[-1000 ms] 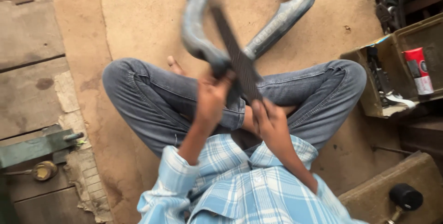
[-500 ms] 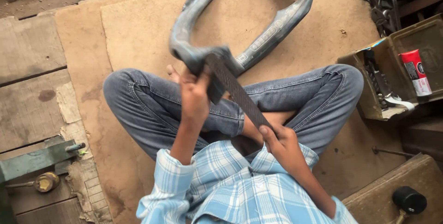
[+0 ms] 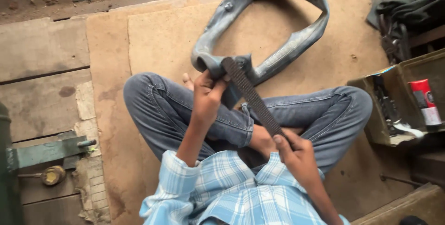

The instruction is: Filing the surface of a motorcycle inner tube in preparation for a patch repair.

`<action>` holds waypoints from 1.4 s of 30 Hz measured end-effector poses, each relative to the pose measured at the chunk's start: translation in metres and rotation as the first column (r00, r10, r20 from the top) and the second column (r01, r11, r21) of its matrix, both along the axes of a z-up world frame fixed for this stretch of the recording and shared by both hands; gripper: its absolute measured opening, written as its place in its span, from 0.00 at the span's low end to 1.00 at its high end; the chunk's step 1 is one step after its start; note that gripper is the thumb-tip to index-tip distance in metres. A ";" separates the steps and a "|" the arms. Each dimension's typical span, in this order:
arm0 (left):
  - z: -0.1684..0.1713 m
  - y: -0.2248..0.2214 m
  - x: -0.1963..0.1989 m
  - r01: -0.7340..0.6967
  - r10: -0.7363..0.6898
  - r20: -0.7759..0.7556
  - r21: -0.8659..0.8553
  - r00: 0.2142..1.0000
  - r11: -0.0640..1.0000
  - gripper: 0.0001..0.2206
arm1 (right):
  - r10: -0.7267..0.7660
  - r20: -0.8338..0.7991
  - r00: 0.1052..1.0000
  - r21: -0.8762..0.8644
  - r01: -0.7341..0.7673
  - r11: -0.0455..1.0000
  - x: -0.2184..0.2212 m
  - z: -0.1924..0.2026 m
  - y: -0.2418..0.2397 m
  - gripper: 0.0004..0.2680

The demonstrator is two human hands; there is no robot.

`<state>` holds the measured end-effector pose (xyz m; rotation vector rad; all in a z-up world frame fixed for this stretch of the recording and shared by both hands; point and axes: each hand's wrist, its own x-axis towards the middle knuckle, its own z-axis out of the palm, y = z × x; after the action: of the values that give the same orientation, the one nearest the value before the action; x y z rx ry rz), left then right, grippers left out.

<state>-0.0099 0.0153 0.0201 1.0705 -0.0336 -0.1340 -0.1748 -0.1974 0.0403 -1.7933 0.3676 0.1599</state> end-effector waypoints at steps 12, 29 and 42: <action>-0.008 -0.011 -0.030 0.209 -0.203 -0.051 0.190 0.978 0.959 0.05 | 0.019 0.134 0.991 0.177 -0.043 0.983 0.046 0.014 0.028 0.14; 0.016 -0.036 -0.021 0.340 -0.398 0.190 0.277 0.897 0.899 0.10 | -0.235 -0.079 0.969 0.337 0.248 0.908 0.037 0.012 0.005 0.15; -0.009 -0.047 -0.028 0.294 -0.310 0.097 0.145 0.946 0.945 0.10 | -0.285 0.038 0.958 0.155 0.276 0.949 0.066 0.015 0.015 0.15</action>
<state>-0.0376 -0.0315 0.0113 1.1966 -0.3013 -0.3543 -0.1083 -0.1828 0.0554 -1.5767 0.5492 -0.0665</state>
